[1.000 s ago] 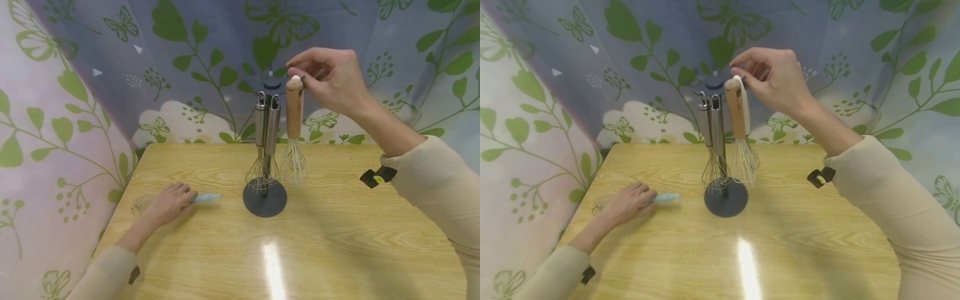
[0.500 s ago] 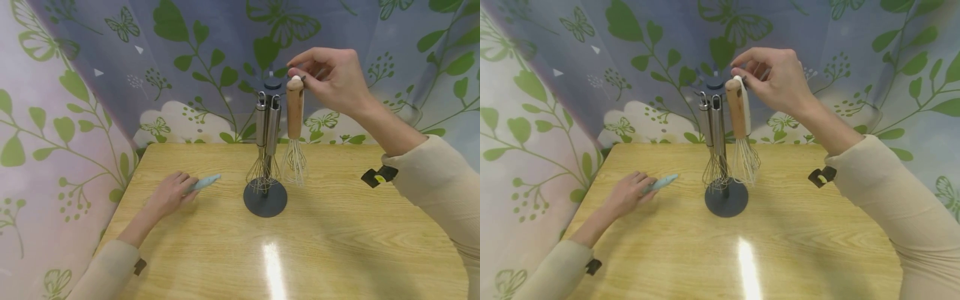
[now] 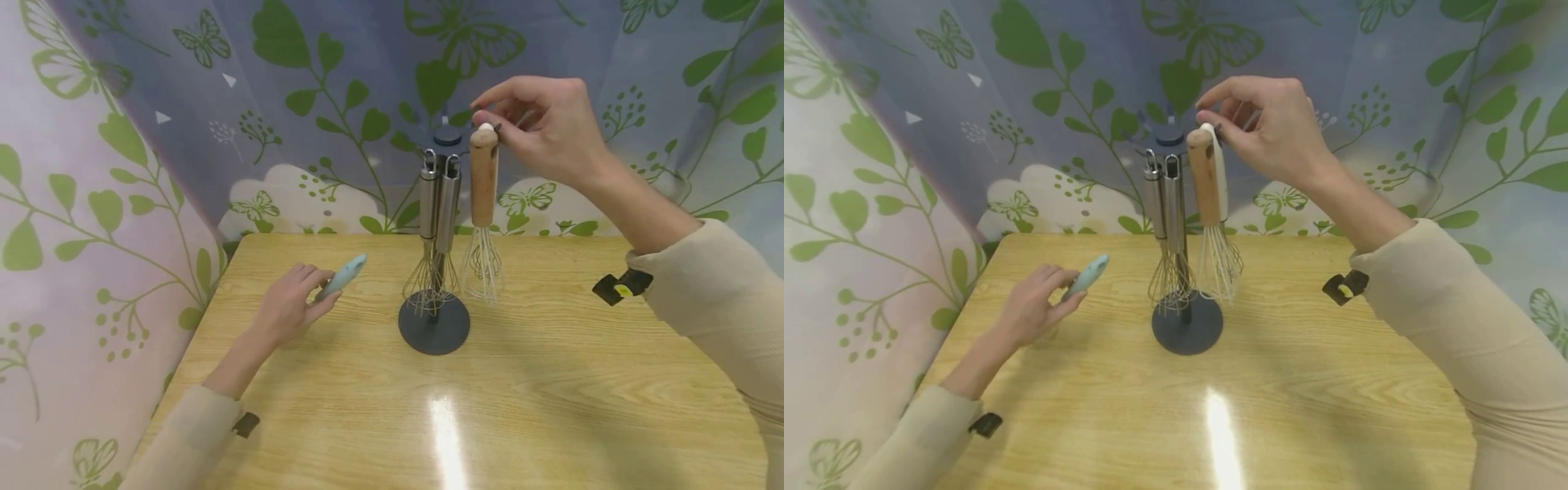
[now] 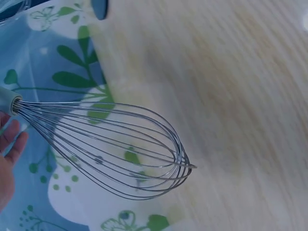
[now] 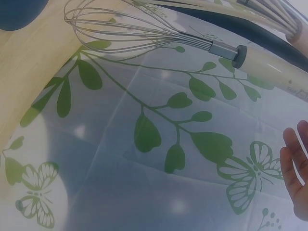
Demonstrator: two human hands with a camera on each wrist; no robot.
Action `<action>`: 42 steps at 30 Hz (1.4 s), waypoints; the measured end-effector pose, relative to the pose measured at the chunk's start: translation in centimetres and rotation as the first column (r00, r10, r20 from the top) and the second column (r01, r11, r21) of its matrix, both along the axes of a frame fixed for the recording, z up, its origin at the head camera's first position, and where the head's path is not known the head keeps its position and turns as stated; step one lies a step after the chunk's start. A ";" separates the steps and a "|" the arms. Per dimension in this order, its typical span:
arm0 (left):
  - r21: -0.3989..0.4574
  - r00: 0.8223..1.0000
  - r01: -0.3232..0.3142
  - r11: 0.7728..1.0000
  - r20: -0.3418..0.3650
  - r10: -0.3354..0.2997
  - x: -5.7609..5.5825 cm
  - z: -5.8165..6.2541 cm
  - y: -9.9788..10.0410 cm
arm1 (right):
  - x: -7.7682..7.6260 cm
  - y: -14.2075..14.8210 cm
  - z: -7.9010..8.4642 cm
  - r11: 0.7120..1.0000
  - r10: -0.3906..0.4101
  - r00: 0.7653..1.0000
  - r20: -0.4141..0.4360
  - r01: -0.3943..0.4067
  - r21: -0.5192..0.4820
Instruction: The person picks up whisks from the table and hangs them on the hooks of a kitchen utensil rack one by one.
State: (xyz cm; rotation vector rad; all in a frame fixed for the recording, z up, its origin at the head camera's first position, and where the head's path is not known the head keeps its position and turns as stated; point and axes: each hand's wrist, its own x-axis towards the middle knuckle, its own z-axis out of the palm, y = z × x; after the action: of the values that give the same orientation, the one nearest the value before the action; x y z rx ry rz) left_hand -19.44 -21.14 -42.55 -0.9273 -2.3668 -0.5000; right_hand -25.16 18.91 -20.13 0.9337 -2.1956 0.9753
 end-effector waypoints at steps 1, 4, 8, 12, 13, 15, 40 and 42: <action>0.011 1.000 -0.005 1.000 -0.001 0.005 0.0 0.1 0.2 | 0.0 0.0 0.0 1.000 0.000 1.000 0.003 0.000 0.000; 0.048 1.000 -0.008 0.999 -0.002 0.008 0.0 0.6 0.8 | 0.0 0.1 0.0 1.000 -0.004 1.000 0.006 0.004 0.001; 0.105 1.000 0.000 0.994 -0.020 0.002 -0.1 1.1 1.7 | -0.1 0.2 0.0 1.000 -0.006 1.000 0.007 0.006 0.006; 0.169 0.998 0.016 0.986 -0.057 -0.007 -0.5 1.4 2.6 | -0.1 0.3 -0.1 1.000 -0.009 1.000 0.005 0.008 0.014; 0.183 0.998 0.021 0.983 -0.064 -0.010 -0.6 1.5 2.7 | -0.1 0.3 -0.1 1.000 -0.007 1.000 0.004 0.007 0.014; 0.207 0.997 0.027 0.978 -0.078 -0.011 -0.7 1.8 3.1 | -0.1 0.3 -0.2 1.000 0.000 1.000 0.001 0.000 0.010; 0.440 0.968 0.015 0.898 -0.231 0.097 -1.7 6.7 7.6 | -0.1 0.3 -0.2 1.000 0.005 1.000 -0.024 -0.005 0.014; 0.441 0.962 0.005 0.897 -0.247 0.117 -1.7 7.2 7.9 | -0.1 0.3 -0.2 1.000 0.004 1.000 -0.020 -0.004 0.009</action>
State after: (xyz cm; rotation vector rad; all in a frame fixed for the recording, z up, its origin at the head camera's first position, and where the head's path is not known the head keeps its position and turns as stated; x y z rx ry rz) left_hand -21.17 -13.23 -35.37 -0.6652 -1.9159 -0.7917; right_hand -25.27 19.24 -20.37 0.9478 -2.1841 0.9551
